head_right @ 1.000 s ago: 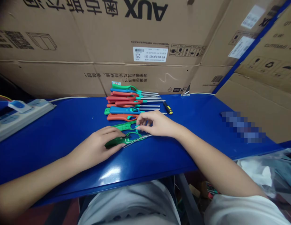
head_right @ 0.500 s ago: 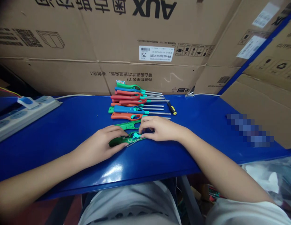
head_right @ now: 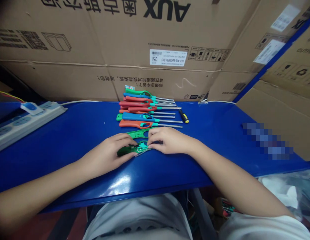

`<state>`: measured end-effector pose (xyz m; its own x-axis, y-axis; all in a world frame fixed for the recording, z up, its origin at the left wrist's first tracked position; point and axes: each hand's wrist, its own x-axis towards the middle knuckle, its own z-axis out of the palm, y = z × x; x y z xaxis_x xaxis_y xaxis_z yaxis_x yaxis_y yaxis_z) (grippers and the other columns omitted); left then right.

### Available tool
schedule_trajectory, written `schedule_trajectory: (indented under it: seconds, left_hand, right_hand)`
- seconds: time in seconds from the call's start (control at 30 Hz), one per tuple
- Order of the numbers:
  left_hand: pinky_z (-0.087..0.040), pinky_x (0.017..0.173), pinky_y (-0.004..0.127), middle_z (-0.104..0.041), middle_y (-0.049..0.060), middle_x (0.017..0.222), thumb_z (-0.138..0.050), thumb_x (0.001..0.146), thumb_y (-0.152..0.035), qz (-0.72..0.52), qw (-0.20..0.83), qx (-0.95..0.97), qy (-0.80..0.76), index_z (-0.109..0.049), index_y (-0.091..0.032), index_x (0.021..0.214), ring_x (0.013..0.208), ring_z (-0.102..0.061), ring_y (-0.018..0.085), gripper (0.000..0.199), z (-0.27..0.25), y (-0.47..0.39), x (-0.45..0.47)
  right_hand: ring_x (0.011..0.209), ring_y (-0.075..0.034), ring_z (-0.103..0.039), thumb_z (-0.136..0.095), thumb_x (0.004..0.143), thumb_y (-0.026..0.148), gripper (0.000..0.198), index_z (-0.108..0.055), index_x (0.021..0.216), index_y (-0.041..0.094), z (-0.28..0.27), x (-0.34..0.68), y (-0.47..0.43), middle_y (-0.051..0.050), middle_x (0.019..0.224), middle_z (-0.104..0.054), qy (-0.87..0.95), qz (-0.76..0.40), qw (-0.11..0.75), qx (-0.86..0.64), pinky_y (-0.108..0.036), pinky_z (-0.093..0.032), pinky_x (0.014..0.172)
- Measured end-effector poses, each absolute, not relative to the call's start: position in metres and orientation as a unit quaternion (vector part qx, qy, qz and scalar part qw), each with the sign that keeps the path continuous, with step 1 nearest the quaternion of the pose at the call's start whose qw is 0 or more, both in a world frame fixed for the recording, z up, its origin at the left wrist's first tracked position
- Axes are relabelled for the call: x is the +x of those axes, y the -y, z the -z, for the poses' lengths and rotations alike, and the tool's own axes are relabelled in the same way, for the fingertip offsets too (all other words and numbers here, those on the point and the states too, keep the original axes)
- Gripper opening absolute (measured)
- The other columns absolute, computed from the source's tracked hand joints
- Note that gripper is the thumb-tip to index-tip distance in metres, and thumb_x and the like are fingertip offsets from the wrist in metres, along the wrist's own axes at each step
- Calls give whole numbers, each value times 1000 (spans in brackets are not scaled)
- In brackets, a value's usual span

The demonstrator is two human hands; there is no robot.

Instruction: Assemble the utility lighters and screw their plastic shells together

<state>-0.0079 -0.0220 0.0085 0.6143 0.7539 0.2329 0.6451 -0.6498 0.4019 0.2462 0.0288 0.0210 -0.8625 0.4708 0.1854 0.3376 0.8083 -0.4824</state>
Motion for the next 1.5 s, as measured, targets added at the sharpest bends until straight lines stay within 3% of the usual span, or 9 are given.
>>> schedule_trajectory:
  seconds: [0.5, 0.87, 1.2, 1.3, 1.4, 1.5]
  left_hand:
    - [-55, 92, 39, -69, 8, 105, -67, 92, -27, -201, 151, 884, -395, -69, -18, 105, 102, -67, 25, 17, -7, 20, -7]
    - [-53, 94, 41, -68, 8, 109, -64, 94, -28, -197, 153, 883, -398, -64, -19, 107, 106, -64, 26, 16, -4, 20, -7]
    - [-51, 98, 42, -63, 10, 117, -63, 93, -25, -215, 163, 872, -408, -59, -18, 120, 113, -61, 26, 28, 2, 24, -3]
    - [-52, 96, 41, -62, 11, 116, -62, 93, -27, -218, 174, 868, -412, -59, -17, 119, 111, -62, 27, 28, 1, 24, -2]
    - [-52, 95, 40, -66, 10, 111, -60, 95, -28, -240, 185, 863, -404, -61, -17, 112, 108, -63, 26, 21, 0, 25, 0]
    - [-51, 93, 38, -69, 8, 107, -59, 96, -30, -263, 193, 858, -397, -62, -17, 107, 104, -64, 24, 17, 0, 27, 3]
  right_hand:
    - [81, -15, -62, -51, 98, 20, 19, -70, 94, 18, -20, 243, -24, -6, 92, -66, 960, -148, 143, -190, -26, -49, 71]
    - [84, -16, -64, -54, 97, 19, 17, -71, 98, 17, -26, 242, -20, -6, 96, -67, 959, -155, 101, -214, -27, -49, 74]
    - [86, -16, -62, -61, 95, 25, 9, -64, 102, 19, -20, 241, -23, -5, 103, -66, 941, -187, 136, -247, -26, -48, 74]
    - [81, -15, -60, -64, 93, 30, 24, -57, 115, 20, -20, 242, -23, -7, 111, -64, 934, -189, 135, -271, -27, -48, 71]
    - [91, -18, -62, -63, 94, 33, 38, -51, 128, 22, -20, 241, -23, -10, 125, -60, 933, -192, 131, -276, -30, -51, 77]
    - [110, -22, -62, -62, 95, 30, 37, -52, 129, 22, -18, 239, -22, -11, 131, -59, 936, -196, 133, -261, -33, -53, 88]
